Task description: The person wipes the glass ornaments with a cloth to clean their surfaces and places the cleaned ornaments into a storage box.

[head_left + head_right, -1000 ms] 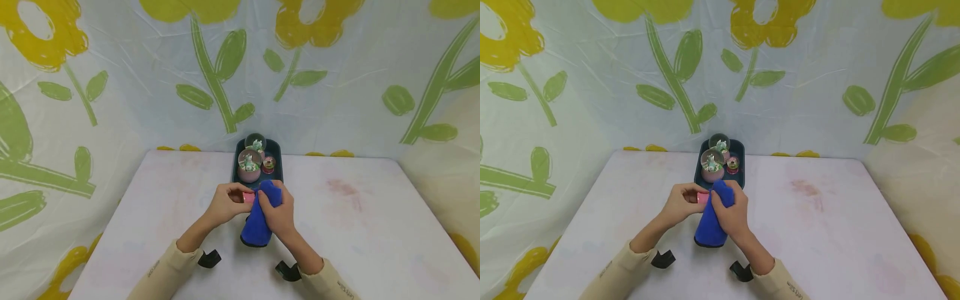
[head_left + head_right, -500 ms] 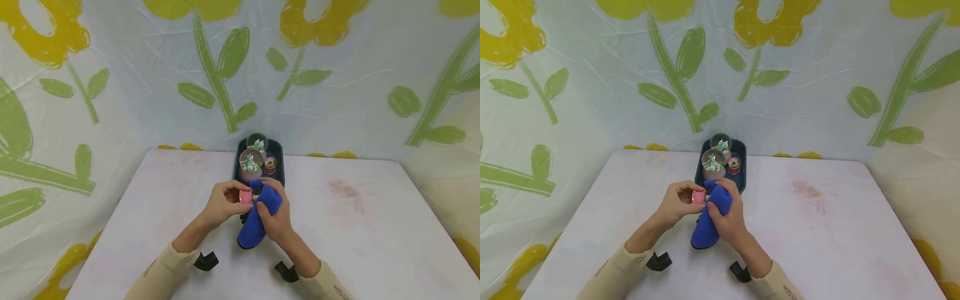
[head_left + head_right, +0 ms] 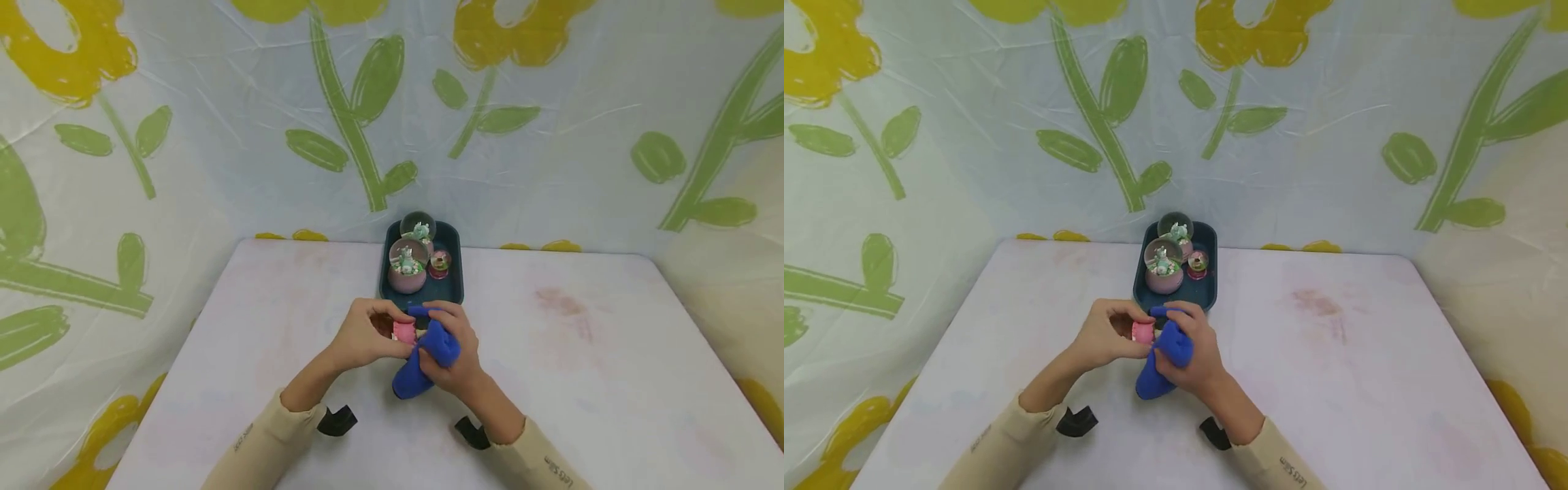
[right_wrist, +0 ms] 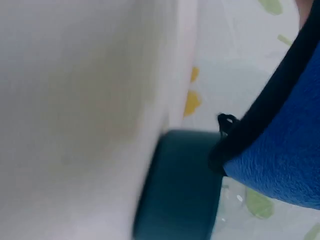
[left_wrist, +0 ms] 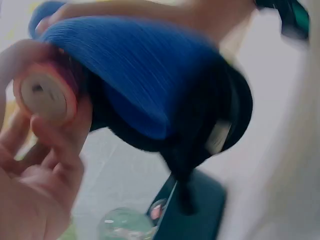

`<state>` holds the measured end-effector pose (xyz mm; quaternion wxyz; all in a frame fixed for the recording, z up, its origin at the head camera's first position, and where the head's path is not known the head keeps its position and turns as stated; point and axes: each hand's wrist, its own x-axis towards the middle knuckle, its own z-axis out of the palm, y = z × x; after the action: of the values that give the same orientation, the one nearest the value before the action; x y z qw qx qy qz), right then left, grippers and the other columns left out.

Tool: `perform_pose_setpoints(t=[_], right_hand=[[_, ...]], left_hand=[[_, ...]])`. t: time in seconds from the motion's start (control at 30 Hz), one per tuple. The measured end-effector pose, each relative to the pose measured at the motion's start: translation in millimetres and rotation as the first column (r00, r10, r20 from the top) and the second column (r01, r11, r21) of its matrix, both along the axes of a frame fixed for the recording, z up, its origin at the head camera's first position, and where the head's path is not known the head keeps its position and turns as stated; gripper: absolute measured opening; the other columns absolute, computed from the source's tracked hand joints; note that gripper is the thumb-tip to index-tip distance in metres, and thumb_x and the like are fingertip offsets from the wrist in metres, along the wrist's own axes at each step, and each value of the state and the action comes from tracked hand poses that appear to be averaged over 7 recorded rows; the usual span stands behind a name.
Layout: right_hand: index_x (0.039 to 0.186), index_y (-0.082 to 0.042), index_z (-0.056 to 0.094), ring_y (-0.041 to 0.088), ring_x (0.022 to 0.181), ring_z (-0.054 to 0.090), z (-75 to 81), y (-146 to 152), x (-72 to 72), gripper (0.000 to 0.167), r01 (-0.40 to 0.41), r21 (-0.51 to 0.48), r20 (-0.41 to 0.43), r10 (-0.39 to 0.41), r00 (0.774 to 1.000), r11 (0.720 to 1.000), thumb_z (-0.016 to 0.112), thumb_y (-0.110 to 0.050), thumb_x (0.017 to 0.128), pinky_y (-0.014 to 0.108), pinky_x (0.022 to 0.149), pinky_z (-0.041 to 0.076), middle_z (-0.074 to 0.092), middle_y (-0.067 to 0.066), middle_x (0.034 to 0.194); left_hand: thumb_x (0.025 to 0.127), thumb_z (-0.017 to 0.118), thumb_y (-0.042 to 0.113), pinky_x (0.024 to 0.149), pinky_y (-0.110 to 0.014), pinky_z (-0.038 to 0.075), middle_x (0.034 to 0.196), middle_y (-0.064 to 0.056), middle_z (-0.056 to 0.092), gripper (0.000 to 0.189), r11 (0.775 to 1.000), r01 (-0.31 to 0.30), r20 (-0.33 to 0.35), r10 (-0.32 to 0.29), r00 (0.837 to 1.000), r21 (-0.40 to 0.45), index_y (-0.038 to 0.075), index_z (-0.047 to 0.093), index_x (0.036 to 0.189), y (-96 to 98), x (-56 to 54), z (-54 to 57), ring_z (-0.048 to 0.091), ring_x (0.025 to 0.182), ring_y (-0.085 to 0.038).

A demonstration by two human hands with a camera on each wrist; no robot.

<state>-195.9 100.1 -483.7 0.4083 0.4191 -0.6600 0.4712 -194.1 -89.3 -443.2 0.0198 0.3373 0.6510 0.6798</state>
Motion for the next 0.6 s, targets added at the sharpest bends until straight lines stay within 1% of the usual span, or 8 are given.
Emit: perform_pose_setpoints(t=[0.07,0.17,0.23,0.3,0.4,0.47,0.53,0.6], right_hand=[[0.111,0.001,0.049,0.037,0.089,0.062,0.3,4.2,-1.1,0.051,0.024,0.097,-0.147,-0.009,0.989,0.995,0.063,-0.043,0.089,0.034,0.083,0.053,0.055,0.026,0.109],[0.110,-0.003,0.048,0.036,0.086,0.064,3.0,8.5,-3.0,0.053,0.069,0.229,-0.330,0.011,0.944,0.971,0.067,-0.047,0.087,0.039,0.076,0.056,0.055,0.024,0.109],[0.109,-0.003,0.047,0.035,0.085,0.063,4.4,11.0,-4.4,0.050,0.101,0.285,-0.396,0.021,0.918,0.953,0.065,-0.045,0.089,0.041,0.073,0.057,0.054,0.024,0.109],[0.108,-0.003,0.048,0.035,0.084,0.063,5.4,12.9,-6.2,0.048,0.107,0.286,-0.414,0.022,0.910,0.952,0.064,-0.044,0.090,0.041,0.072,0.057,0.055,0.024,0.108],[0.107,-0.001,0.050,0.037,0.086,0.063,4.6,13.0,-6.8,0.043,0.074,0.226,-0.320,0.002,0.947,0.971,0.062,-0.040,0.092,0.041,0.078,0.055,0.056,0.024,0.108],[0.106,0.001,0.053,0.037,0.087,0.063,2.5,9.7,-6.0,0.043,0.024,0.145,-0.201,0.005,0.979,0.989,0.062,-0.039,0.091,0.039,0.084,0.054,0.058,0.024,0.106],[0.105,0.004,0.056,0.036,0.089,0.063,0.0,5.1,-5.0,0.038,-0.013,0.048,-0.062,0.016,0.998,0.999,0.062,-0.031,0.090,0.035,0.087,0.052,0.059,0.025,0.104],[0.104,0.006,0.057,0.033,0.092,0.062,-0.8,1.1,-3.0,0.031,-0.044,-0.051,0.115,0.050,0.992,0.998,0.061,-0.020,0.088,0.031,0.086,0.051,0.060,0.025,0.103]], left_hand=[[0.068,0.079,-0.003,0.058,-0.027,0.053,0.084,-0.010,0.067,0.030,0.996,0.091,0.125,-0.088,0.988,-0.015,-0.013,0.066,0.094,-4.3,-3.1,-1.6,0.061,0.064,-0.016],[0.068,0.077,-0.001,0.057,-0.027,0.053,0.083,-0.009,0.065,0.031,0.982,0.187,0.256,-0.171,0.951,-0.037,-0.015,0.063,0.092,-9.5,-5.4,-0.1,0.060,0.065,-0.017],[0.069,0.076,-0.003,0.057,-0.027,0.052,0.084,-0.009,0.064,0.028,0.977,0.205,0.281,-0.178,0.943,-0.068,-0.014,0.063,0.092,-10.6,-4.8,2.5,0.059,0.066,-0.017],[0.071,0.076,-0.006,0.058,-0.027,0.052,0.084,-0.010,0.064,0.026,0.978,0.194,0.255,-0.167,0.952,-0.083,-0.012,0.065,0.094,-9.5,-3.9,4.4,0.059,0.067,-0.017],[0.072,0.078,-0.007,0.062,-0.027,0.051,0.088,-0.009,0.067,0.028,0.986,0.123,0.089,-0.113,0.990,-0.113,-0.008,0.068,0.099,-6.5,-2.1,7.1,0.058,0.072,-0.017],[0.072,0.080,-0.005,0.063,-0.027,0.049,0.090,-0.007,0.069,0.029,0.988,0.040,-0.107,-0.056,0.993,-0.146,-0.003,0.071,0.100,-4.6,-1.2,7.4,0.058,0.074,-0.016],[0.071,0.081,-0.004,0.069,-0.026,0.051,0.096,-0.007,0.070,0.031,0.982,-0.054,-0.336,-0.011,0.942,-0.181,0.000,0.073,0.100,-2.5,-1.4,6.8,0.062,0.083,-0.015],[0.070,0.082,-0.003,0.076,-0.025,0.053,0.101,-0.007,0.070,0.031,0.967,-0.158,-0.550,0.024,0.835,-0.198,0.001,0.073,0.100,-0.2,-3.4,4.9,0.064,0.092,-0.015]])
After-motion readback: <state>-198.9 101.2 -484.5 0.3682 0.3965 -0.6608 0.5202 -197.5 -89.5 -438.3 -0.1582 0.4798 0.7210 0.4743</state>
